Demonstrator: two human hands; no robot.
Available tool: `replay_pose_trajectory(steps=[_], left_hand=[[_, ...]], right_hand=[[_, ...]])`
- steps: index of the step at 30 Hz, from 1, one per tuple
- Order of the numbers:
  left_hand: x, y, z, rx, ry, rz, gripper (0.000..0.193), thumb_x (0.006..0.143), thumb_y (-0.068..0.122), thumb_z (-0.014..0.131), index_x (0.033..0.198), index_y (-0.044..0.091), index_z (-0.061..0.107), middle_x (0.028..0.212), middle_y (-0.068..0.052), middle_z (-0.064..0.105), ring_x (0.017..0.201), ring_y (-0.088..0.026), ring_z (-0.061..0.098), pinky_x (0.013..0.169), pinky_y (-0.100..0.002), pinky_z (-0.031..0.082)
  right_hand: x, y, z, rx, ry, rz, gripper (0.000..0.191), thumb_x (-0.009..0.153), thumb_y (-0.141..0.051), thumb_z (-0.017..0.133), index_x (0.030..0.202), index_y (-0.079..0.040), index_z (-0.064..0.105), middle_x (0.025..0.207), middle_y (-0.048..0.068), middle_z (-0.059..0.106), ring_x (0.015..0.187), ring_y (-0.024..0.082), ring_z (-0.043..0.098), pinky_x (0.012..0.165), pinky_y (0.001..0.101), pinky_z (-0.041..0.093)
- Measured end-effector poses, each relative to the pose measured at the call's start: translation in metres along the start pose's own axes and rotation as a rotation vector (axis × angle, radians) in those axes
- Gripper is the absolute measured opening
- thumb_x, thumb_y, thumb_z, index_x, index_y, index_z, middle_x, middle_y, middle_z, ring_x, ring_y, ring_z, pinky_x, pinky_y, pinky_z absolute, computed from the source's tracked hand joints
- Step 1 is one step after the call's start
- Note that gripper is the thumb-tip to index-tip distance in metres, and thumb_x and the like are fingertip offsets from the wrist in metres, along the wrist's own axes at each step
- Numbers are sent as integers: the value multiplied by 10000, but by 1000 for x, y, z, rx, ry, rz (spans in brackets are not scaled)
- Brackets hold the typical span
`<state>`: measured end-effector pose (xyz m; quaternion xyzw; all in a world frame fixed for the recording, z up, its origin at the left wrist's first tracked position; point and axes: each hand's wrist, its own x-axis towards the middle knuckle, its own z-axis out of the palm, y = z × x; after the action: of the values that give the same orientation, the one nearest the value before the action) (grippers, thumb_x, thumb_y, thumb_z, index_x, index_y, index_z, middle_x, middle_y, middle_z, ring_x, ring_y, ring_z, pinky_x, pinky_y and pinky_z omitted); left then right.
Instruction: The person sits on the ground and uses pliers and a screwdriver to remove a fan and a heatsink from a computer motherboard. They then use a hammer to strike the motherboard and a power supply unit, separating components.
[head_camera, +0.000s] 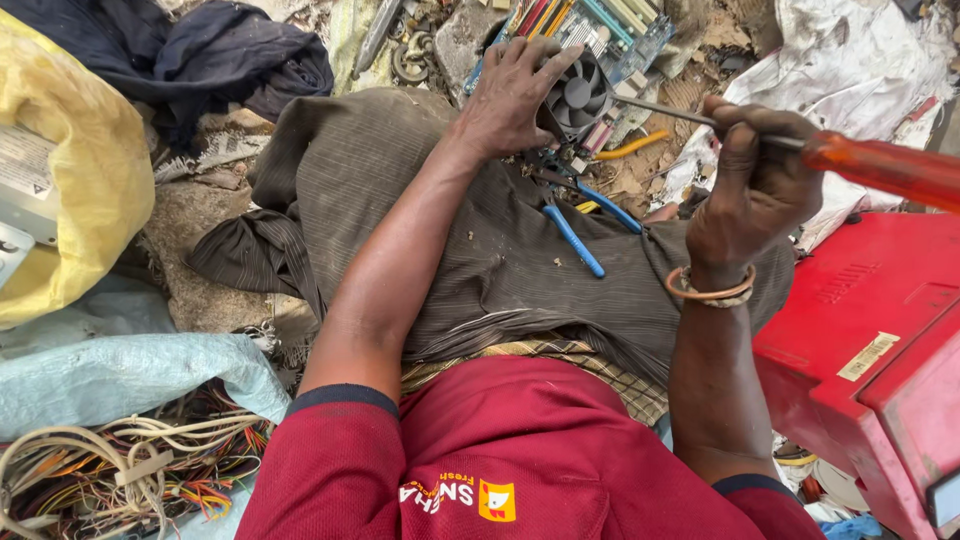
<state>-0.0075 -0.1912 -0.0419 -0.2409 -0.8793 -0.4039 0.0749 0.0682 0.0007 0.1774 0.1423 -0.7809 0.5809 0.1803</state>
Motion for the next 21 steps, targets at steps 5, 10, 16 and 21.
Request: replay_pose_trajectory(steps=[5, 10, 16, 21], left_hand=[[-6, 13, 7, 63, 6, -78, 1321, 518, 484, 1044, 1608, 254, 333, 1476, -160, 453, 1370, -342, 420, 1160, -504, 332], [20, 7, 6, -46, -44, 109, 1505, 351, 510, 1044, 1569, 151, 238, 1513, -211, 431, 1396, -414, 345, 1129, -581, 201], [11, 34, 15, -75, -114, 37, 1375, 467, 638, 1050, 1529, 229, 279, 1377, -191, 490, 1321, -379, 410, 1161, -555, 245], [6, 50, 23, 4, 38, -66, 1264, 532, 609, 991, 1534, 249, 310, 1366, -200, 476, 1291, -378, 427, 1108, -520, 337]], right_hand=[[-2, -5, 0, -40, 7, 20, 56, 1193, 10, 600, 1236, 29, 571, 1109, 162, 718, 1077, 242, 761, 990, 359, 650], [-13, -15, -1, -50, -14, 39, 85, 1168, 3, 598, 1239, 24, 557, 1113, 156, 702, 1044, 237, 746, 1005, 379, 656], [-19, -24, -11, -30, 71, 16, 98, 1166, 20, 623, 1247, 24, 568, 1096, 186, 715, 1048, 257, 747, 1013, 408, 661], [4, -18, -5, 20, 116, -169, 108, 1091, 3, 660, 1181, 18, 602, 1075, 189, 730, 1012, 271, 766, 903, 382, 661]])
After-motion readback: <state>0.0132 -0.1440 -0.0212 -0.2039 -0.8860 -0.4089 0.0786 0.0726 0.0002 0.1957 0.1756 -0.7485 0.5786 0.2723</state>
